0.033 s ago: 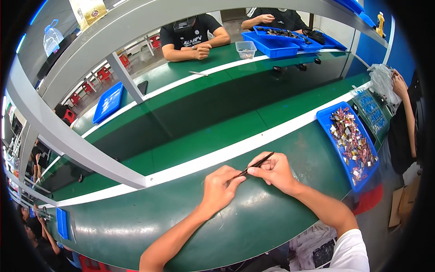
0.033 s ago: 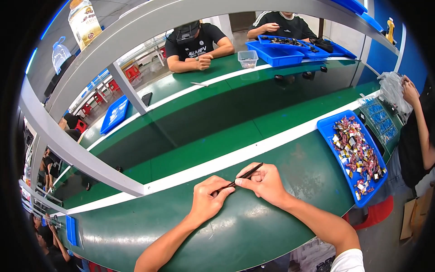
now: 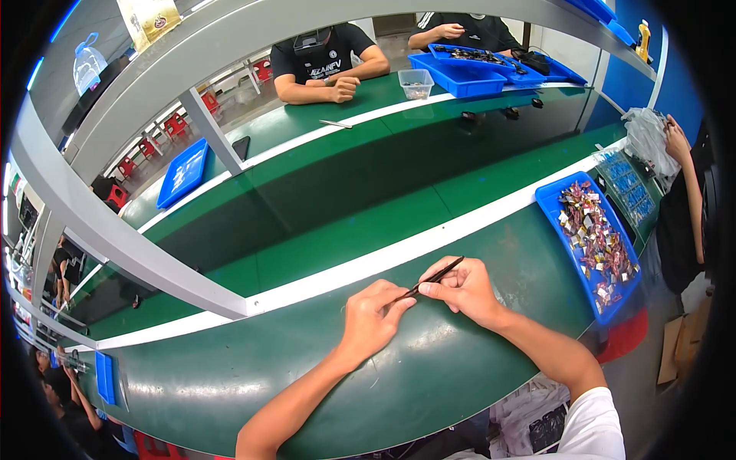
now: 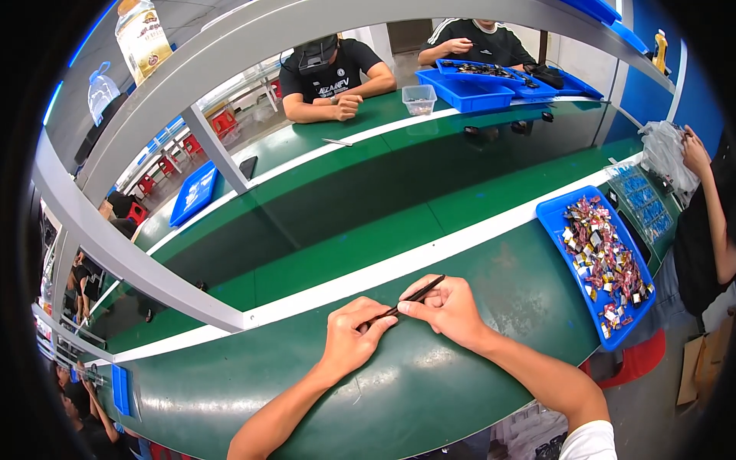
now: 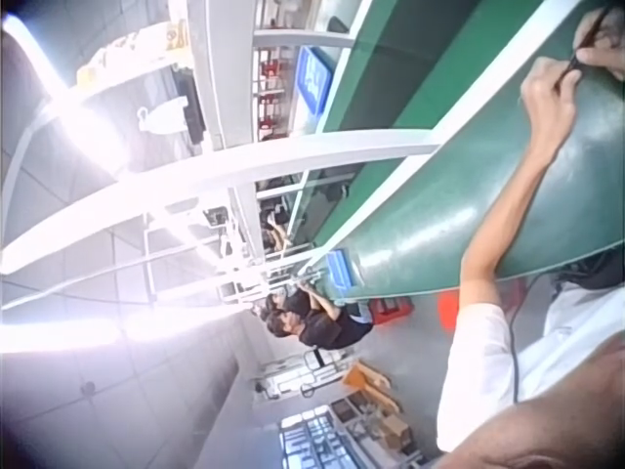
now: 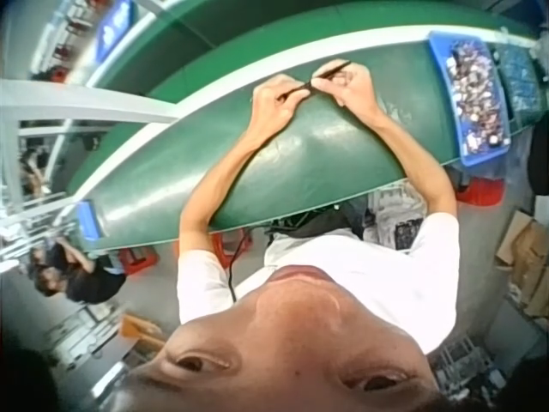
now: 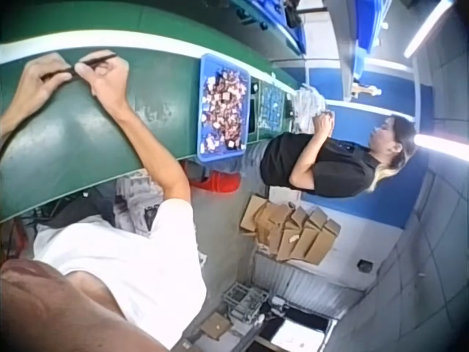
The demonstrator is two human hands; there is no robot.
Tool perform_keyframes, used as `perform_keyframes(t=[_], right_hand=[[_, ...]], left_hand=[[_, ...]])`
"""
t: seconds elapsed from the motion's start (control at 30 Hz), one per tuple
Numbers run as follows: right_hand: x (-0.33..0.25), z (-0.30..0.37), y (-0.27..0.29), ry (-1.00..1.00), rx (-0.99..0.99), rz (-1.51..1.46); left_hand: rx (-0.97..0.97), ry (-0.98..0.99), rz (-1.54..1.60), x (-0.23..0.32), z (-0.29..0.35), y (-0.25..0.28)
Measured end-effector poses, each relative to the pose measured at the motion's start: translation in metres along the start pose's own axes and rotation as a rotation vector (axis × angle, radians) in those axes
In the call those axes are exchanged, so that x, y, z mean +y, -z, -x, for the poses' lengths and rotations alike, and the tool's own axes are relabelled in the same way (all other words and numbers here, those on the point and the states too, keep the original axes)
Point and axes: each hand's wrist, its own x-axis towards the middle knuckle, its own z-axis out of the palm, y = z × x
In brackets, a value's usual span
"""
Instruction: Assembling small electronic components and circuit boards at a factory workstation.
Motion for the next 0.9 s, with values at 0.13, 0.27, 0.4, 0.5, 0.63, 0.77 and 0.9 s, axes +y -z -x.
perform_keyframes(t=[0.13, 0.27, 0.4, 0.5, 0.63, 0.77, 0.9], right_hand=[[0.0015, -0.0012, 0.0015, -0.005, 0.005, 0.005], [0.0047, -0.002, 0.0019, 0.009, 0.019, -0.001], [0.0041, -0.0021, 0.0008, 0.006, 0.022, -0.012], [0.0033, -0.0017, 0.0011, 0.013, 0.015, 0.0], [0.0018, -0.0011, 0.0007, 0.008, 0.011, 0.01], [-0.0003, 0.0006, 0.0002, 0.008, -0.016, 0.039], [-0.0019, 0.0008, -0.0026, 0.014, -0.014, 0.061]], left_hand=[[-0.006, 0.005, -0.005, -0.0013, -0.0005, -0.0004], [-0.001, -0.029, -0.014, -0.0017, -0.0013, -0.0011], [-0.007, -0.008, 0.005, -0.003, -0.0006, -0.0014], [-0.013, -0.005, 0.006, -0.005, -0.0003, -0.0029], [-0.016, 0.004, -0.006, -0.0028, -0.0007, -0.0027], [-0.022, -0.035, -0.029, -0.0045, -0.0009, -0.0013], [-0.027, -0.016, -0.02, -0.0044, -0.0002, -0.0013]])
